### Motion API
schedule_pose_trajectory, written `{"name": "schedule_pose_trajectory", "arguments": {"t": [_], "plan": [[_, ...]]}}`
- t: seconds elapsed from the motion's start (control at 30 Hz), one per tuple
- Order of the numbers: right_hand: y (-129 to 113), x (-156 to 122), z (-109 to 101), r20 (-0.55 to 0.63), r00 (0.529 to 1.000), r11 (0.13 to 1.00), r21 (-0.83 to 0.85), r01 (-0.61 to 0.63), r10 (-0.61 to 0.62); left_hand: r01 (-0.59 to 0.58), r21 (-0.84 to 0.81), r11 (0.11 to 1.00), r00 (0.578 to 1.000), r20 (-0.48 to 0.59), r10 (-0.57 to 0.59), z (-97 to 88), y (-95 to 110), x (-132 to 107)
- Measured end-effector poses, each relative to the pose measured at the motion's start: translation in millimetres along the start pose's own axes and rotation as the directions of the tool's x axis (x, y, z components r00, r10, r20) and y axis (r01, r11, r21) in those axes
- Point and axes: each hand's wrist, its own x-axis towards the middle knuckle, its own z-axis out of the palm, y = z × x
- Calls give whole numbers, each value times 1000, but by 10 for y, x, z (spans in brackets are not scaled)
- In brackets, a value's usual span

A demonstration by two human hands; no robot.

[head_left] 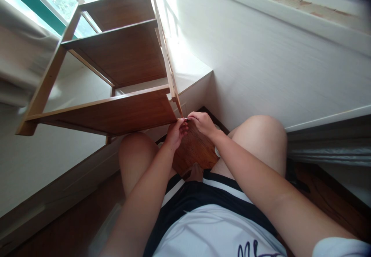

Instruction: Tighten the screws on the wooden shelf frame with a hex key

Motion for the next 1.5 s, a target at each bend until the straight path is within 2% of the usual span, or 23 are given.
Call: {"name": "schedule_pose_trajectory", "arguments": {"t": [0.23, 0.43, 0.63, 0.97, 1.2, 1.33, 1.5], "plan": [[-52, 14, -14, 34, 989, 973, 176, -149, 145, 0, 1, 1000, 1000, 0, 0, 0, 2, -3], [-28, 34, 38, 151, 948, 860, 400, -316, 279, -5, 10, 1000, 1000, 3, 5, 3, 11, -13], [-30, 61, 40, 212, 921, 774, 498, -390, 327, -8, 20, 1000, 1000, 10, 8, 11, 16, -19], [-37, 66, 44, 238, 909, 739, 530, -417, 342, -11, 27, 1000, 1000, 5, 11, 3, 11, -8], [-40, 41, 12, 302, 914, 750, 528, -397, 271, -20, 26, 999, 1000, 8, 19, 8, 20, -15], [-34, 22, 3, 315, 919, 785, 495, -372, 237, -19, 28, 999, 1000, 15, 19, 3, 13, -7], [-55, 6, -22, 257, 948, 885, 373, -279, 190, -26, 17, 1000, 999, 20, 26, -9, -2, 5]]}}
